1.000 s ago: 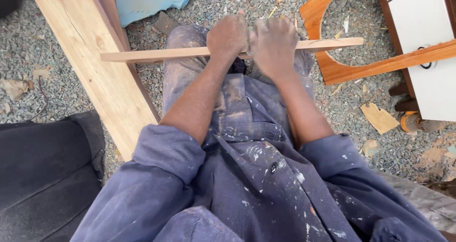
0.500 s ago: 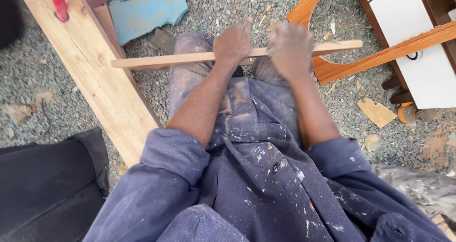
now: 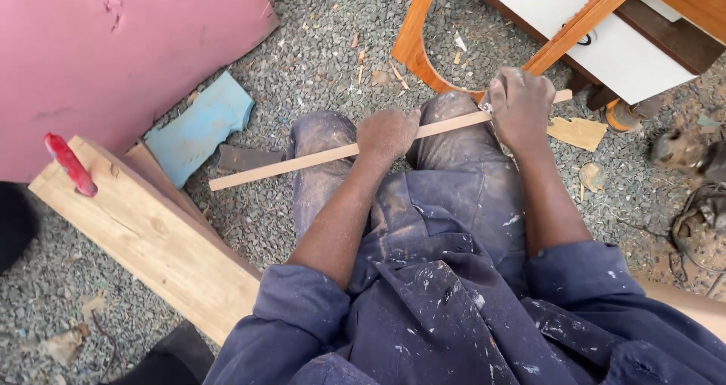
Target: Sanding the edges and surfaces of a wooden frame component using sandpaper.
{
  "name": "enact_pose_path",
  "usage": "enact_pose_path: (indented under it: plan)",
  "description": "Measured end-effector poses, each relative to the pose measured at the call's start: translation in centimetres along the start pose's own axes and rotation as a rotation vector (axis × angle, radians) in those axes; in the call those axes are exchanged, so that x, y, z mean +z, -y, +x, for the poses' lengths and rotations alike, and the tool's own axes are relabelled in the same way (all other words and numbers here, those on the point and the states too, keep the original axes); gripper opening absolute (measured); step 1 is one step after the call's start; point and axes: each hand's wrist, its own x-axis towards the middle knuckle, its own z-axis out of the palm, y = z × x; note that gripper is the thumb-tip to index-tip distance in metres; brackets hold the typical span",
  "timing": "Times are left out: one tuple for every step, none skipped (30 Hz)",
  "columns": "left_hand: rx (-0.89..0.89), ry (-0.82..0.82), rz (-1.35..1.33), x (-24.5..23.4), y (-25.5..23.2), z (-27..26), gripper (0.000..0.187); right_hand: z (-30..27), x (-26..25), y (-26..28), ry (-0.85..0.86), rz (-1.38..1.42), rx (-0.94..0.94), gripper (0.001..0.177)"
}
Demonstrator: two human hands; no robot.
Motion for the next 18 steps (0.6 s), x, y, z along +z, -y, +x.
enact_pose_path:
  plan:
    - [0.009,-0.001,0.004,0.2,0.1,0.4,0.063,0.1,0.7,0.2,-0.008,0.000,0.006,0.041]
    - [0.003,0.020,-0.024,0.4,0.2,0.8,0.062,0.1,1.4,0.3,-0.019,-0.064,0.075,0.037]
    - [-0.005,0.040,-0.053,0.7,0.3,1.1,0.060,0.2,2.1,0.4,-0.029,-0.128,0.141,0.034]
    - [0.002,0.039,-0.051,0.9,0.2,1.3,0.060,0.0,2.5,1.7,-0.035,-0.129,0.145,0.034]
    - [-0.003,0.043,-0.041,1.1,0.2,1.4,0.060,-0.1,3.0,2.9,0.003,-0.104,0.177,0.032]
    - [-0.007,0.047,-0.031,1.3,0.2,1.6,0.059,-0.2,3.4,4.2,0.040,-0.079,0.208,0.031]
    - [-0.008,0.050,-0.031,1.4,0.1,1.6,0.059,-0.7,3.2,5.8,0.042,-0.080,0.210,0.031]
    - [-0.022,0.043,-0.035,1.6,0.0,1.6,0.058,-1.2,3.0,7.4,0.046,-0.108,0.138,0.035]
    - [-0.038,0.033,-0.039,1.8,0.0,1.5,0.056,-1.7,2.9,9.1,0.050,-0.134,0.062,0.038]
    - [-0.041,0.034,-0.040,1.7,0.2,1.4,0.056,-2.1,2.6,9.0,0.052,-0.134,0.061,0.038]
    - [-0.061,0.023,-0.049,1.6,0.6,1.3,0.059,-2.6,2.4,9.0,0.029,-0.133,-0.042,0.044]
    - [-0.082,0.011,-0.058,1.5,1.0,1.2,0.061,-3.0,2.2,9.0,0.004,-0.131,-0.145,0.051]
    - [-0.086,0.012,-0.059,1.4,1.0,0.9,0.061,-2.4,2.9,6.7,0.008,-0.129,-0.148,0.051]
    - [-0.108,-0.009,-0.040,1.4,1.0,0.4,0.060,-1.8,3.6,4.4,-0.031,-0.162,-0.197,0.046]
    - [-0.131,-0.033,-0.027,1.4,0.9,0.0,0.060,-1.2,4.1,2.1,-0.071,-0.198,-0.253,0.041]
    - [-0.137,-0.035,-0.033,1.1,0.9,-0.8,0.060,-0.7,3.9,-0.3,-0.068,-0.200,-0.261,0.041]
    - [-0.138,-0.052,-0.031,0.6,0.8,-1.4,0.059,0.1,3.6,-2.7,-0.045,-0.198,-0.189,0.046]
    - [-0.138,-0.069,-0.029,0.1,0.6,-2.0,0.058,1.0,3.3,-5.1,-0.023,-0.195,-0.117,0.051]
